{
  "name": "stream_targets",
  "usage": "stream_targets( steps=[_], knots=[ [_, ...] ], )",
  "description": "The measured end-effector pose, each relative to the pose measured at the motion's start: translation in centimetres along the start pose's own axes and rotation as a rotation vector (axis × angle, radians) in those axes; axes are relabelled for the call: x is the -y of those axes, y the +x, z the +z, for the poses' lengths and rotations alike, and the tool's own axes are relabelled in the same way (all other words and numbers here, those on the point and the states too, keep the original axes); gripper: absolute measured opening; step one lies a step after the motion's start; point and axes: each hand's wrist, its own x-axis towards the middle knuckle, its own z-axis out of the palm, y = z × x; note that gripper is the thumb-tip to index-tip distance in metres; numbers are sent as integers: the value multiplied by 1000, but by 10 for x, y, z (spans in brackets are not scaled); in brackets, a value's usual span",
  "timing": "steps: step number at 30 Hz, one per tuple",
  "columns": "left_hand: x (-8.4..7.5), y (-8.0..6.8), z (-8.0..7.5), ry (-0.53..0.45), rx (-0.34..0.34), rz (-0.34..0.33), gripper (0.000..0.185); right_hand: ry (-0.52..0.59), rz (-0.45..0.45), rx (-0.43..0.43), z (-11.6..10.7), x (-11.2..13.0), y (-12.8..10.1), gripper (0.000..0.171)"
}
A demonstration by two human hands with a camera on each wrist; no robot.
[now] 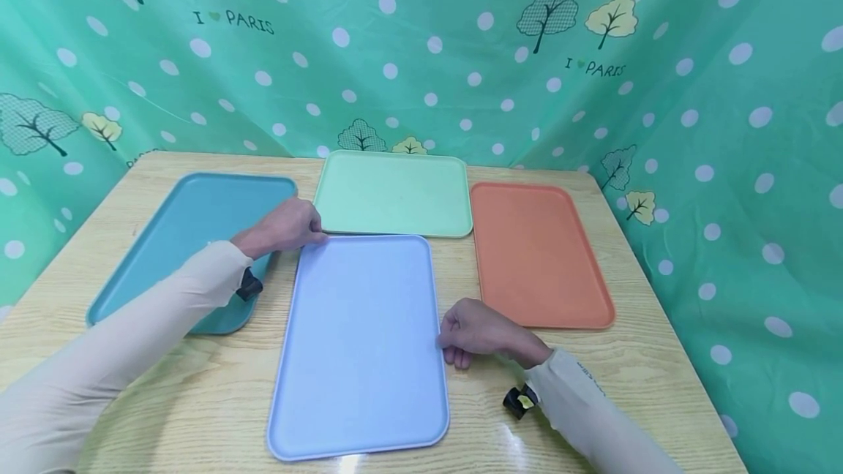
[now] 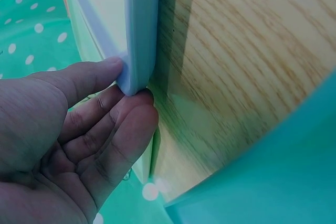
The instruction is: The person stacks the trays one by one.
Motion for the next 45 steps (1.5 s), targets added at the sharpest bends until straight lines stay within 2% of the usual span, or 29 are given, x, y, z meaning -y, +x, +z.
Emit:
stream_targets(
  steps=[23,35,40,45],
  knots=[
    [0,2,-1,10,11,-12,21,-2,4,13,1,2,1,18],
    [1,0,-10,-15,62,-49,27,-45,-2,6,-2,1,0,19],
    [3,3,-18,-38,86,-81,26,-185,-60,-71,-13,6,-2,11],
    [8,7,-26,-50,97,-109,25,-431,-138,-219,-28,11,-3,7]
  ],
)
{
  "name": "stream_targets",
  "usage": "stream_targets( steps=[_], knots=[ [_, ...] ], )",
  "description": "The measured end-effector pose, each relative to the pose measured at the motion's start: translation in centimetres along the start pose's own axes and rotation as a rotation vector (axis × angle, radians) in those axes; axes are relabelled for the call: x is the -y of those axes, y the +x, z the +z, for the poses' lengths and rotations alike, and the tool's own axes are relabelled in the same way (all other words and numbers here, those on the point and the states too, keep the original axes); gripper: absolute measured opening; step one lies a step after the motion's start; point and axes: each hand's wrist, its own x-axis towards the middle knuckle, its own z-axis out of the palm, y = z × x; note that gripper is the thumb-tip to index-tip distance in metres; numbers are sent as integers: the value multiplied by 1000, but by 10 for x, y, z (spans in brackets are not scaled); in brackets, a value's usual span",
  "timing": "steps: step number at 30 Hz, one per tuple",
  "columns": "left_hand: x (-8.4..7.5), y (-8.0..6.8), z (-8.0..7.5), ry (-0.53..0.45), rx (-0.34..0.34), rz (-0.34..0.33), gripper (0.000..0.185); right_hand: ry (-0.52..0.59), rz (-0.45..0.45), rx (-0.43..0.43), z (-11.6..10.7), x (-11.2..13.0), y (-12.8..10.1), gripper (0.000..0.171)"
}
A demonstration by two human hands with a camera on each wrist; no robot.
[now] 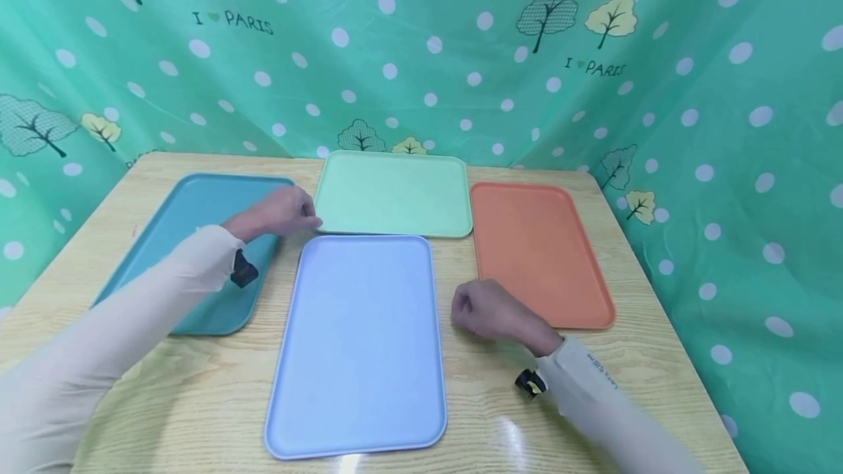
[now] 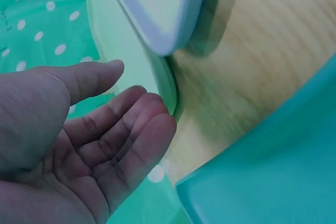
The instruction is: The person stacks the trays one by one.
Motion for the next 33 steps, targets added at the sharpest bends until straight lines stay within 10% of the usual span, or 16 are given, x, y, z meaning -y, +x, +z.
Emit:
stream_targets(
  steps=[9,33],
  knots=[
    [8,11,-18,29,-43,-11,28,-397,-104,-260,-15,1,8,6],
    [19,52,-18,-70,-161,-129,54,-657,-233,-414,-28,-18,54,29]
  ],
)
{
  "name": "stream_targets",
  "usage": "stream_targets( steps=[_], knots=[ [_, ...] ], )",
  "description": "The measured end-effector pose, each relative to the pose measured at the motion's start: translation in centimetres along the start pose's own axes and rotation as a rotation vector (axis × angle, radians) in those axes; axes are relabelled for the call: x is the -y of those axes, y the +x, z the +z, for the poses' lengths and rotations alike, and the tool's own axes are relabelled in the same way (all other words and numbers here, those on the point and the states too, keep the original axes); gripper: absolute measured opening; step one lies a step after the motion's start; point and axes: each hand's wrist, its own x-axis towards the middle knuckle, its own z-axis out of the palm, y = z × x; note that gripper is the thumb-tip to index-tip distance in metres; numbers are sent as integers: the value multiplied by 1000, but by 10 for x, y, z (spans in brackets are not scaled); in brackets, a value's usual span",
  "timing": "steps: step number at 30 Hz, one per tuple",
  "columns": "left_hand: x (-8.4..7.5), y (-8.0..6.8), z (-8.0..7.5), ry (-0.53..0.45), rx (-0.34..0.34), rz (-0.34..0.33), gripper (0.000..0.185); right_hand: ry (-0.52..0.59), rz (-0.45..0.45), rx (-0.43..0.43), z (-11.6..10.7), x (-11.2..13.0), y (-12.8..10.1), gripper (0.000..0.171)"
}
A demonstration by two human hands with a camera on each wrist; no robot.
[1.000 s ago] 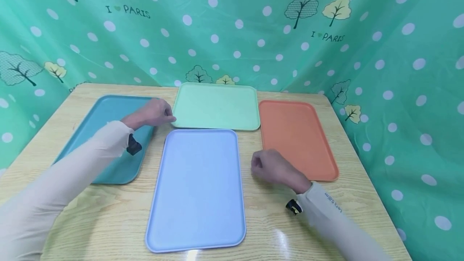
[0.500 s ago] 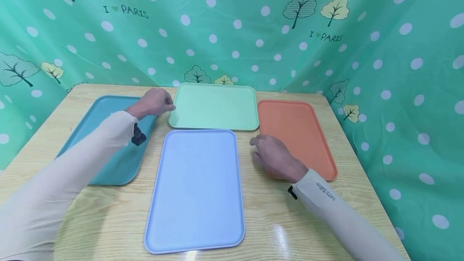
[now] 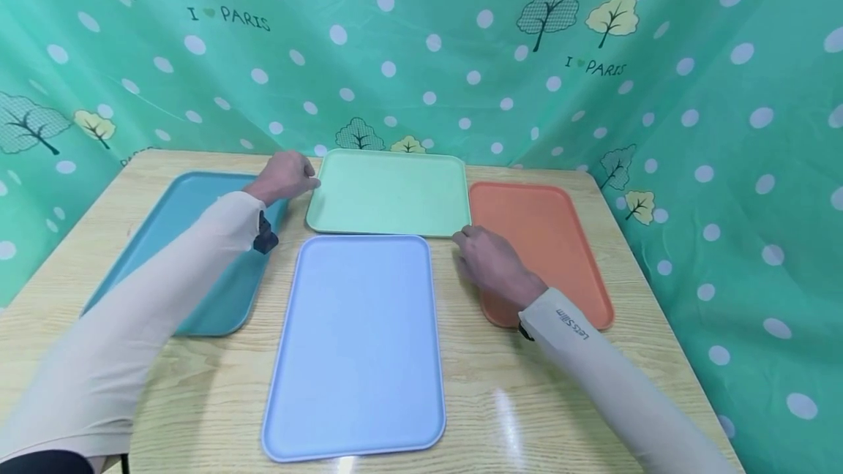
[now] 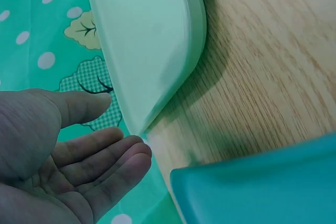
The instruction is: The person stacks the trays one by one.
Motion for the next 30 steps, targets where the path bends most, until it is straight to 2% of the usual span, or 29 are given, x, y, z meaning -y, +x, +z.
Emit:
stream_targets(
  steps=[6,12,18,24,30],
  knots=[
    [3,9,8,11,-16,-15,52,29,-30,3,8,-5,7,24],
    [5,16,15,21,-44,-51,48,33,1,8,14,-12,10,18],
    [9,23,19,25,-36,-88,45,13,14,14,17,-17,17,19],
    [11,27,22,-24,-23,-116,45,10,40,74,20,-21,25,15],
    [12,29,27,-44,-31,-109,45,-6,60,111,22,-23,31,12]
  ],
)
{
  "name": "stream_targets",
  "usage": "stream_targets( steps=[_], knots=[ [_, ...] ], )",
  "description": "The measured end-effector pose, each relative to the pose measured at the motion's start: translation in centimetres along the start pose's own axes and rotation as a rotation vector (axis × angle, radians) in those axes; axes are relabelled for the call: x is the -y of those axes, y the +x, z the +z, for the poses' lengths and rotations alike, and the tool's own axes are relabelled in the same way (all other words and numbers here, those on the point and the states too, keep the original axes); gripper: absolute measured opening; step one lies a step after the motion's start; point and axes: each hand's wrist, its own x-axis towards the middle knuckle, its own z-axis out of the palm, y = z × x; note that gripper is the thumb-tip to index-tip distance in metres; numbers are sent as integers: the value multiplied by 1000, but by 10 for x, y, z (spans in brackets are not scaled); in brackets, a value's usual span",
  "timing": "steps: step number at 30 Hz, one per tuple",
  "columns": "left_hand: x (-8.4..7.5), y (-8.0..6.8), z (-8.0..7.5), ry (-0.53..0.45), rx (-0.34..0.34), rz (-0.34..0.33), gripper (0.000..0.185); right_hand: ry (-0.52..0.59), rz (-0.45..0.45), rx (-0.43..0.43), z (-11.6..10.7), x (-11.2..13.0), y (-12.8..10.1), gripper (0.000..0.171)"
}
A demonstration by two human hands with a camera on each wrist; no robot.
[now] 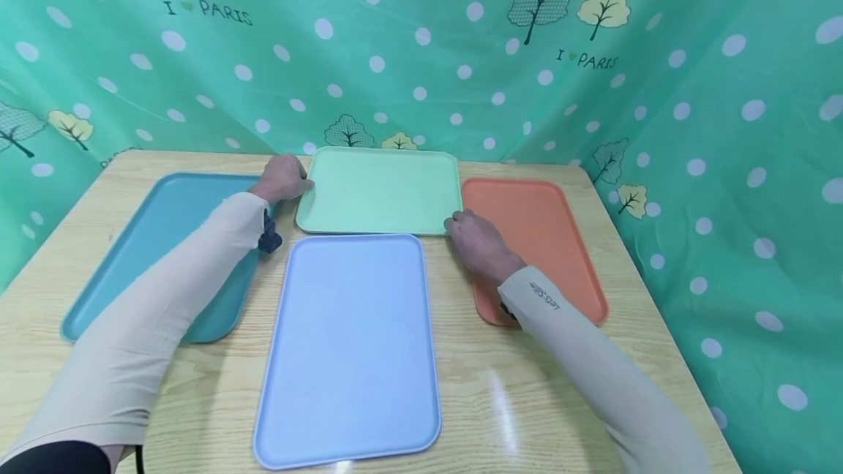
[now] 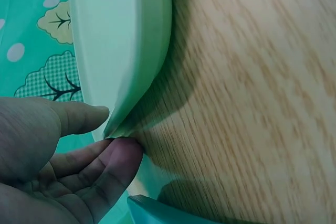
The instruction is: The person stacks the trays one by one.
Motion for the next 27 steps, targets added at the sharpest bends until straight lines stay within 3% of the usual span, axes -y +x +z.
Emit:
stream_targets(
  steps=[6,18,27],
  knots=[
    [3,1,1,25,0,-9,43,-51,7,32,1,3,5,13],
    [-2,1,1,45,6,-64,43,-195,-26,6,3,2,12,10],
    [-4,0,-1,7,19,-96,42,-211,3,26,2,4,10,13]
  ],
)
